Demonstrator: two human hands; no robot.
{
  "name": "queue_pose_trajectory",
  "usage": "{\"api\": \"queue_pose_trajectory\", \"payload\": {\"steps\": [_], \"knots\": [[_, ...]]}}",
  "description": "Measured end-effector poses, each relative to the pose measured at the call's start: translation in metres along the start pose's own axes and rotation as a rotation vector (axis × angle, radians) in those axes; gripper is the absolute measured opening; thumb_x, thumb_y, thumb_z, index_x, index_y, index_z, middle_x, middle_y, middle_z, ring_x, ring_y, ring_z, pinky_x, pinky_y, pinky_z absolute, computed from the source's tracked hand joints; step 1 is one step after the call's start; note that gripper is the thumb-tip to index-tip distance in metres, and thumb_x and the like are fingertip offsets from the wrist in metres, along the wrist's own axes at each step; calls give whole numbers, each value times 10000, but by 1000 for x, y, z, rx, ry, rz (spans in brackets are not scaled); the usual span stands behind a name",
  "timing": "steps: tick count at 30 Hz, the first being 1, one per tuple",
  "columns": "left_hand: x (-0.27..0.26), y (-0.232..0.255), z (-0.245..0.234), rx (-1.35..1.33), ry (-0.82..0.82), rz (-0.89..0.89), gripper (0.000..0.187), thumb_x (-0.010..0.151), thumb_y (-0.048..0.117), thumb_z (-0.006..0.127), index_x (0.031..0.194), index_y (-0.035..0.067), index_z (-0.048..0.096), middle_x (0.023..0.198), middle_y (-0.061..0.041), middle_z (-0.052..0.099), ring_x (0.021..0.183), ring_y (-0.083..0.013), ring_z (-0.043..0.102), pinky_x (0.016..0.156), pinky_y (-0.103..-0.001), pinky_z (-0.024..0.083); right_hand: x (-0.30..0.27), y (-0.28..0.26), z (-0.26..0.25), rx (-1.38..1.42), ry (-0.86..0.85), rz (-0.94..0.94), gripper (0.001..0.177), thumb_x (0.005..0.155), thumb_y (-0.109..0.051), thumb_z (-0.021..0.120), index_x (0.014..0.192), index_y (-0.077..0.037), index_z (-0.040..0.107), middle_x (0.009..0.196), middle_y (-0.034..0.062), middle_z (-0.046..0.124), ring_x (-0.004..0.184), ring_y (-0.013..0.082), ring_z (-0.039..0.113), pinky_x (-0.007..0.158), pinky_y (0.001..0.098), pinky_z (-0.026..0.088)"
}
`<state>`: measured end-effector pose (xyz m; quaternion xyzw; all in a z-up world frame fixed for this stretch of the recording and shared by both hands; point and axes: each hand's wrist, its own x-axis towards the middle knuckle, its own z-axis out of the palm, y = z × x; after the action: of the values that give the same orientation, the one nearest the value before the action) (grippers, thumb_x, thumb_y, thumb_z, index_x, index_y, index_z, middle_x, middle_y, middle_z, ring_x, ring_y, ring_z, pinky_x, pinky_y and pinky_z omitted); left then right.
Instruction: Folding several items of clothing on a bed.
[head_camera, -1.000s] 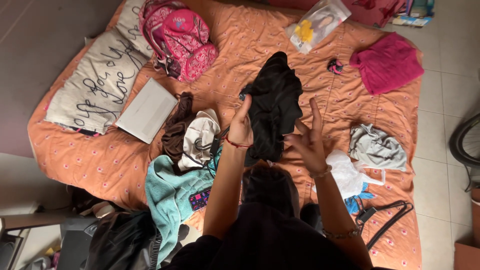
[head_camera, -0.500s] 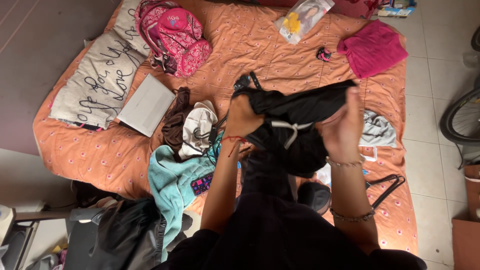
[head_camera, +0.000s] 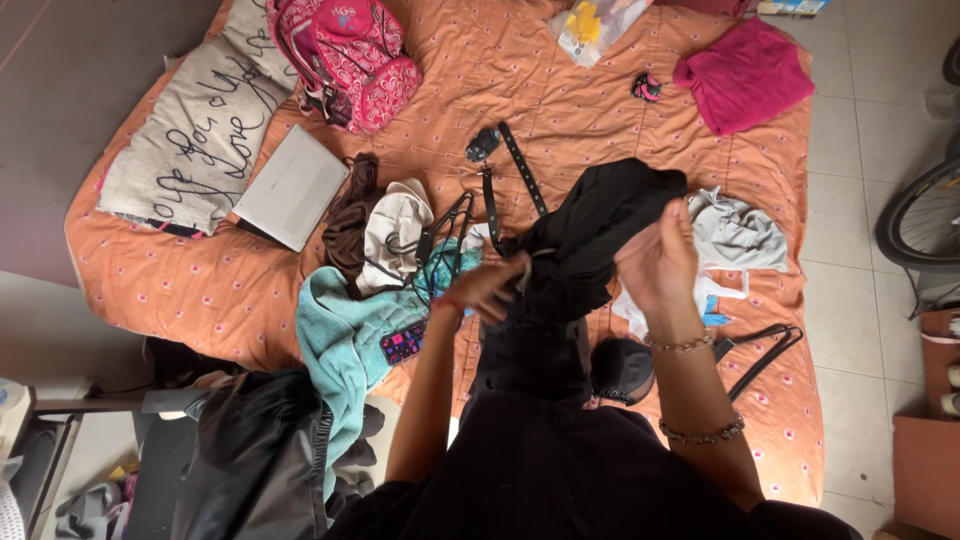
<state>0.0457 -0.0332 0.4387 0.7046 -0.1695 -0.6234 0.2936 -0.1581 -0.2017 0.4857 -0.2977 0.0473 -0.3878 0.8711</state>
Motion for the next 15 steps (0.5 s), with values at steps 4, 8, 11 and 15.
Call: {"api": "queue_pose_trajectory", "payload": {"steps": [4, 8, 11, 15], "knots": [[96, -105, 44, -86, -106, 3, 669, 900, 510, 496, 1498, 216, 439, 1234, -123, 570, 861, -392, 721, 682, -461, 631, -19, 4, 11, 127, 81, 79, 455, 1162, -388, 400, 1465, -88, 558, 1463, 66, 624, 1409, 235, 558, 1267, 446, 393], [204, -156, 77, -1093, -457, 490, 389, 1026, 241, 482, 1337, 7, 467, 1121, -116, 545, 931, -275, 626, 805, -396, 548, -34, -7, 22, 130, 57, 46, 555, 1109, -488, 383, 1475, -102, 543, 1502, 57, 588, 1431, 261, 522, 1269, 479, 355], [115, -88, 59, -1315, -551, 719, 474, 1081, 268, 485, 1477, 8, 493, 1273, -117, 614, 1127, -244, 655, 1011, -386, 541, -46, -24, 28, 42, 84, -10, 518, 1127, -476, 402, 1473, -116, 538, 1507, 63, 584, 1445, 269, 518, 1284, 481, 356], [21, -21, 49, -1445, -555, 916, 678, 959, 388, 597, 1487, -6, 436, 1398, -167, 600, 1270, -314, 592, 1103, -457, 485, -64, -16, -38, -121, 268, 56, 460, 1106, -383, 526, 1448, -78, 562, 1415, 85, 617, 1308, 260, 606, 1162, 443, 465]]}}
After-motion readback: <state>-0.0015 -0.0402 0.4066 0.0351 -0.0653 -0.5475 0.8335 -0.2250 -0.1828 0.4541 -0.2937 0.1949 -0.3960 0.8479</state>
